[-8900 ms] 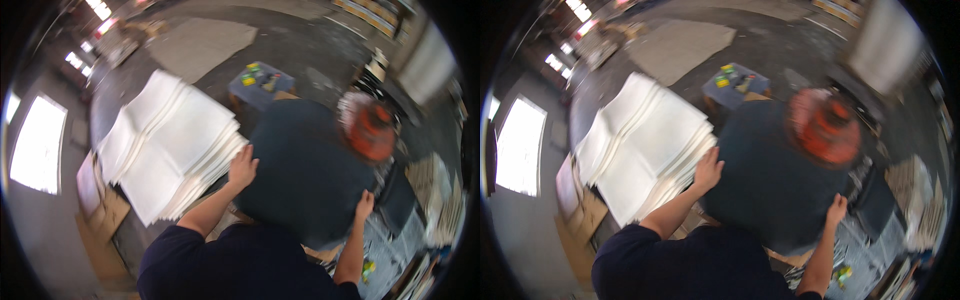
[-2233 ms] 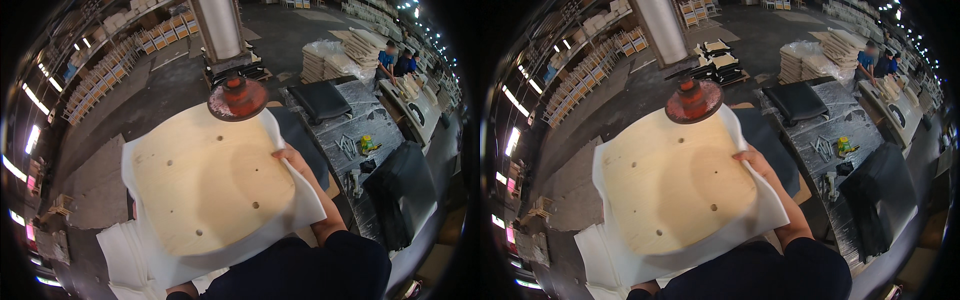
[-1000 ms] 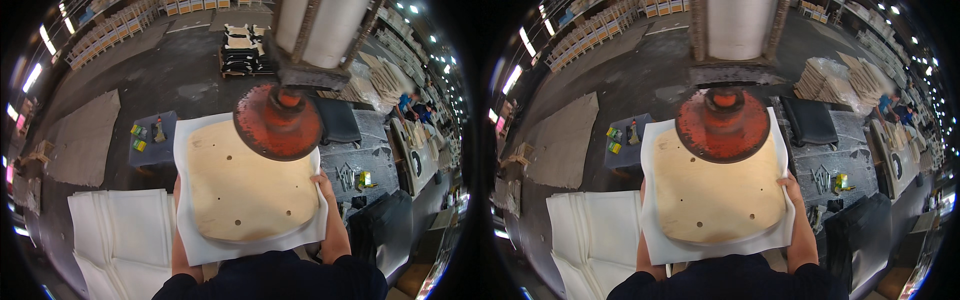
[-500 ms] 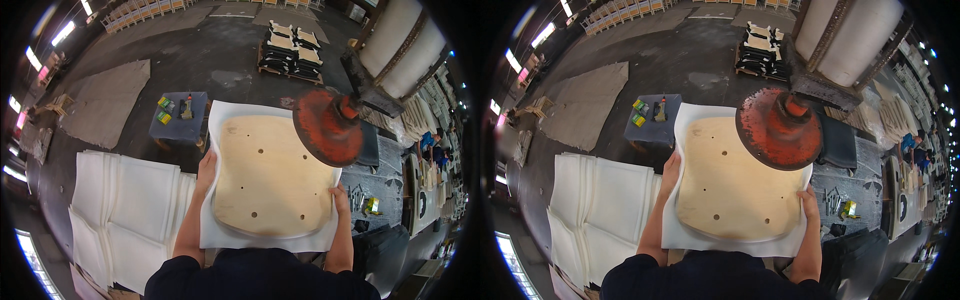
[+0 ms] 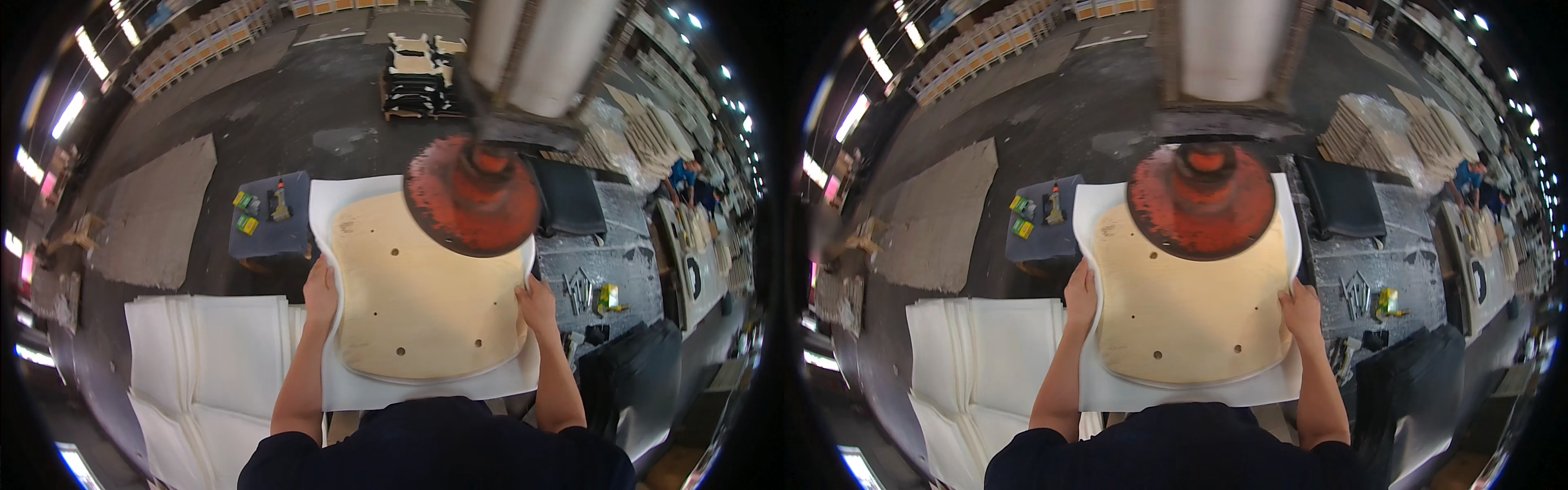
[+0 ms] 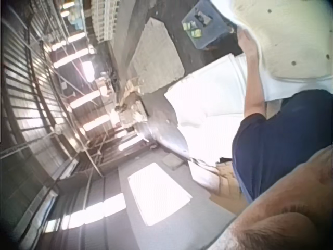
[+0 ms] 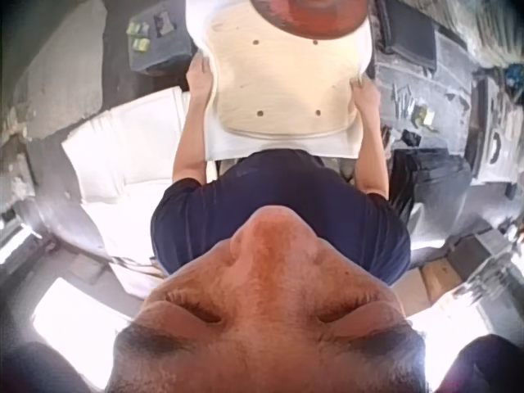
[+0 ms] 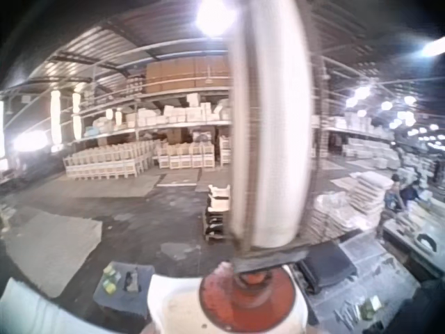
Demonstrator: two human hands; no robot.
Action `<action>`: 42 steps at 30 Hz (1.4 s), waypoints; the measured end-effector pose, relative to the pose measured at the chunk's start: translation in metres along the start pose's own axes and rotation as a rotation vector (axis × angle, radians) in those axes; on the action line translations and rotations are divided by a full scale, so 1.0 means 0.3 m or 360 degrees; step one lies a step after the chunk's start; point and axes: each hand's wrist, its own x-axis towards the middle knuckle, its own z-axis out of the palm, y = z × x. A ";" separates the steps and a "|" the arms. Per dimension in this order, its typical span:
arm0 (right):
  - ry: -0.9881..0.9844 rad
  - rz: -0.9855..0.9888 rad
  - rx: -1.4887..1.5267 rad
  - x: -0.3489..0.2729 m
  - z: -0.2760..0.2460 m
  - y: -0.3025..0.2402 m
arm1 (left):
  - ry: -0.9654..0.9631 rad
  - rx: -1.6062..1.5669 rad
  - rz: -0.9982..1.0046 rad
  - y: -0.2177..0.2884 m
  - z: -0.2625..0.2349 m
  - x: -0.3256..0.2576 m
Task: The person staples white fabric and black leather onto a chair seat base using a pneumatic staple gun. They flip the seat to inspect the finish, then place a protective sheet over the base and continue stapling the fabric edges.
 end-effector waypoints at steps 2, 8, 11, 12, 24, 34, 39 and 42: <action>0.0017 0.0072 0.0102 -0.002 -0.011 0.006 | 0.0003 0.0041 0.0032 0.002 0.004 0.005; 0.0037 0.0142 0.0267 -0.003 -0.009 0.031 | -0.0076 0.0039 -0.0049 0.031 0.003 0.008; 0.0007 0.0199 0.0257 0.003 -0.011 0.038 | -0.0069 -0.0054 -0.0140 0.047 -0.003 0.015; 0.0044 0.0212 0.0244 0.003 -0.020 0.041 | -0.0072 -0.0124 -0.0205 0.054 -0.003 0.018; -0.0560 0.0710 0.1372 0.116 -0.144 -0.046 | -0.0020 -0.0824 -0.0504 0.088 -0.046 0.078; -0.0638 0.0434 0.1722 0.067 -0.394 -0.346 | 0.0145 -0.0890 -0.0395 0.146 -0.328 0.125; -0.1019 0.0059 0.2021 0.002 -0.401 -0.448 | 0.0279 -0.1093 -0.0333 0.203 -0.619 0.067; -0.1178 -0.0026 0.2135 -0.071 -0.277 -0.610 | 0.0386 -0.1342 -0.0330 0.143 -0.857 -0.080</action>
